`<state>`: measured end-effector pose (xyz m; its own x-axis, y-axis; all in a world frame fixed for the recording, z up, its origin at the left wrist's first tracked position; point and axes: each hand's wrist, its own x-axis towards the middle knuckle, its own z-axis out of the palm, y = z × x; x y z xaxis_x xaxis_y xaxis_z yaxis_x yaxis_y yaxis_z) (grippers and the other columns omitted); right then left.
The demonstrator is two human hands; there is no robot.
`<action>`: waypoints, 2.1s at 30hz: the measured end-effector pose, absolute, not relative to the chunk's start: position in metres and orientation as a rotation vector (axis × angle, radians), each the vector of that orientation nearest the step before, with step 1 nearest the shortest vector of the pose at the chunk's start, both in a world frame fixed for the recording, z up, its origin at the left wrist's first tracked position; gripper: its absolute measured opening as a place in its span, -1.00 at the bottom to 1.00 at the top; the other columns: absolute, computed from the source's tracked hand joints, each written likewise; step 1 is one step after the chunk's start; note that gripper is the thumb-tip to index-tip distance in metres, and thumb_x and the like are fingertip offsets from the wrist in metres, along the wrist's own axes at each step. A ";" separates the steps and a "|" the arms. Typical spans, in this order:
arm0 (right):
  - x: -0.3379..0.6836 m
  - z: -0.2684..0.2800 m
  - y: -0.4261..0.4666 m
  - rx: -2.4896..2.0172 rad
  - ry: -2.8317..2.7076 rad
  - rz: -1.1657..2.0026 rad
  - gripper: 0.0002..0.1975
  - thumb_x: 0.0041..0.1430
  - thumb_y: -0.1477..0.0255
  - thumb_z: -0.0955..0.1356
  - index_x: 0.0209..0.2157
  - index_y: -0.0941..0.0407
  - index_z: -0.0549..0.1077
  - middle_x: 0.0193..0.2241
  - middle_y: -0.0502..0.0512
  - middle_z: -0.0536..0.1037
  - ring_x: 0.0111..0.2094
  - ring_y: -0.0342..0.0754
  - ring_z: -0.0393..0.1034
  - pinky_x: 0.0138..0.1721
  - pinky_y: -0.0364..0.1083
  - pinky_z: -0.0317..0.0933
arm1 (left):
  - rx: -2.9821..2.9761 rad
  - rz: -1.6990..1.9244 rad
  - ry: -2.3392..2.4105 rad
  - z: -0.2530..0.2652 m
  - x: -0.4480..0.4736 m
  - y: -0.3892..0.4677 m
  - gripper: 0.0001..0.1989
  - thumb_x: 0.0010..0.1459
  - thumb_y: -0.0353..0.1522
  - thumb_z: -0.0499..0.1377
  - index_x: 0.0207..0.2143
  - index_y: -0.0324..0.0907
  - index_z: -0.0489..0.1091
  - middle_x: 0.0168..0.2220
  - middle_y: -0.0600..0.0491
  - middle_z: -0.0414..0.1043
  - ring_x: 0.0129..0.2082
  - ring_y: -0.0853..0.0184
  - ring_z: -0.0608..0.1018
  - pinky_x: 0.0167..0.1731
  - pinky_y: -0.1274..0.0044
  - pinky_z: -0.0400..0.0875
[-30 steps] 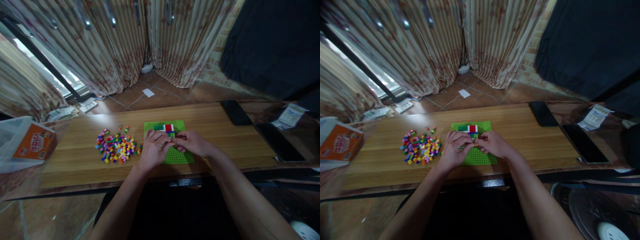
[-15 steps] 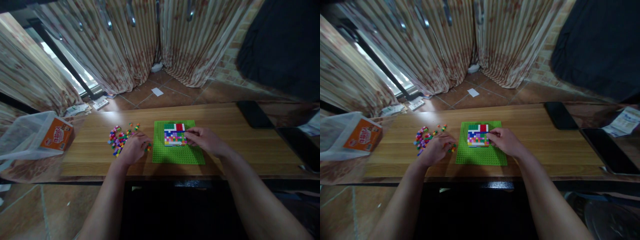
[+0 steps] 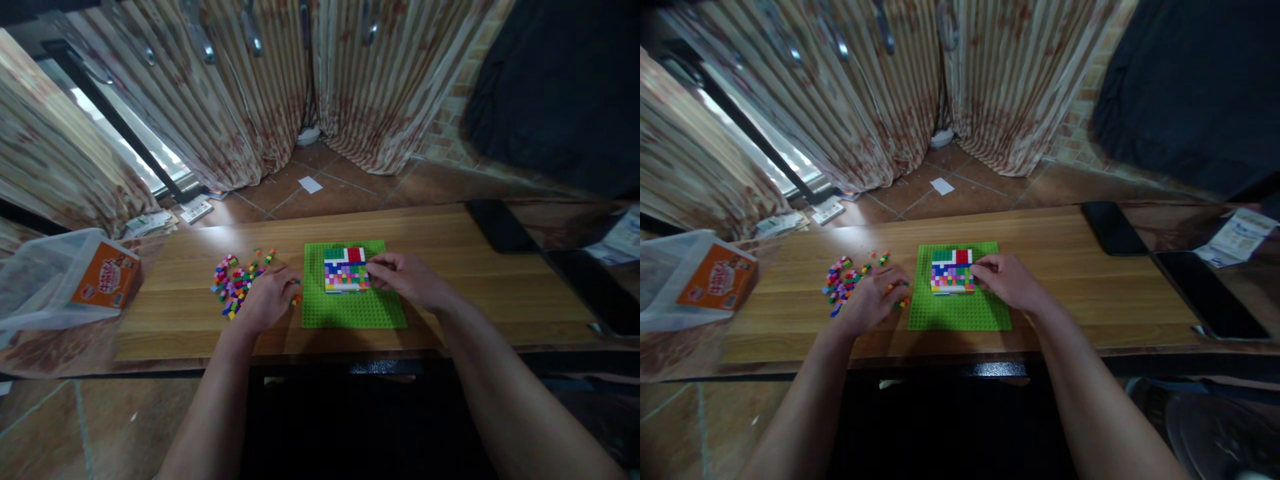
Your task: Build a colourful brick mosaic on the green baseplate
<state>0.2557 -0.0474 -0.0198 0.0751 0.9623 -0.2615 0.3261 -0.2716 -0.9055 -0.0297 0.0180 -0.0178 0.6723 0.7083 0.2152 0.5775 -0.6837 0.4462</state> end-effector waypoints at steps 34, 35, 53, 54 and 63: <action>0.252 -0.022 -0.047 -1.623 -1.326 1.180 -0.82 0.20 0.32 0.37 -0.38 0.14 0.53 -0.52 0.01 0.54 -0.52 -0.16 0.38 -0.41 -0.16 0.29 | 2.787 0.728 0.814 -0.019 0.057 -0.017 -0.86 0.26 -0.45 0.14 -0.29 -0.16 0.51 -0.25 0.02 0.54 -0.28 0.32 0.56 -0.24 0.45 0.50; 0.252 -0.022 -0.047 -1.620 -1.324 1.184 -0.82 0.20 0.33 0.37 -0.38 0.14 0.54 -0.51 0.01 0.54 -0.52 -0.16 0.39 -0.40 -0.16 0.29 | 2.786 0.725 0.819 -0.019 0.057 -0.017 -0.86 0.26 -0.45 0.14 -0.28 -0.17 0.51 -0.25 0.02 0.54 -0.28 0.31 0.56 -0.25 0.45 0.50; 0.253 -0.017 -0.048 -1.630 -1.293 1.183 -0.85 0.23 0.39 0.37 -0.34 0.16 0.55 -0.47 0.03 0.57 -0.48 -0.14 0.46 -0.39 -0.15 0.33 | 2.641 0.852 0.699 -0.020 0.052 -0.017 -0.82 0.29 -0.47 0.10 -0.19 -0.19 0.51 -0.21 0.00 0.54 -0.24 0.36 0.59 -0.26 0.51 0.54; 0.253 -0.017 -0.048 -1.631 -1.303 1.177 -0.85 0.23 0.38 0.37 -0.33 0.16 0.55 -0.48 0.03 0.57 -0.49 -0.14 0.46 -0.40 -0.15 0.33 | 2.673 0.829 0.705 -0.020 0.053 -0.017 -0.82 0.29 -0.47 0.10 -0.21 -0.19 0.51 -0.21 0.00 0.54 -0.24 0.35 0.59 -0.26 0.51 0.54; 0.254 -0.021 -0.047 -1.615 -1.329 1.193 -0.83 0.21 0.35 0.37 -0.32 0.16 0.54 -0.48 0.02 0.57 -0.49 -0.15 0.44 -0.37 -0.15 0.33 | 2.815 0.670 0.869 -0.020 0.060 -0.021 -0.82 0.27 -0.46 0.11 -0.15 -0.17 0.48 -0.21 0.01 0.54 -0.26 0.30 0.58 -0.28 0.48 0.53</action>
<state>0.2543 -0.0471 -0.0213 0.0414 0.9770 -0.2094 0.3137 -0.2117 -0.9256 0.0595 -0.0208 -0.0195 0.7372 0.5606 0.3772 0.5073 -0.8280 0.2391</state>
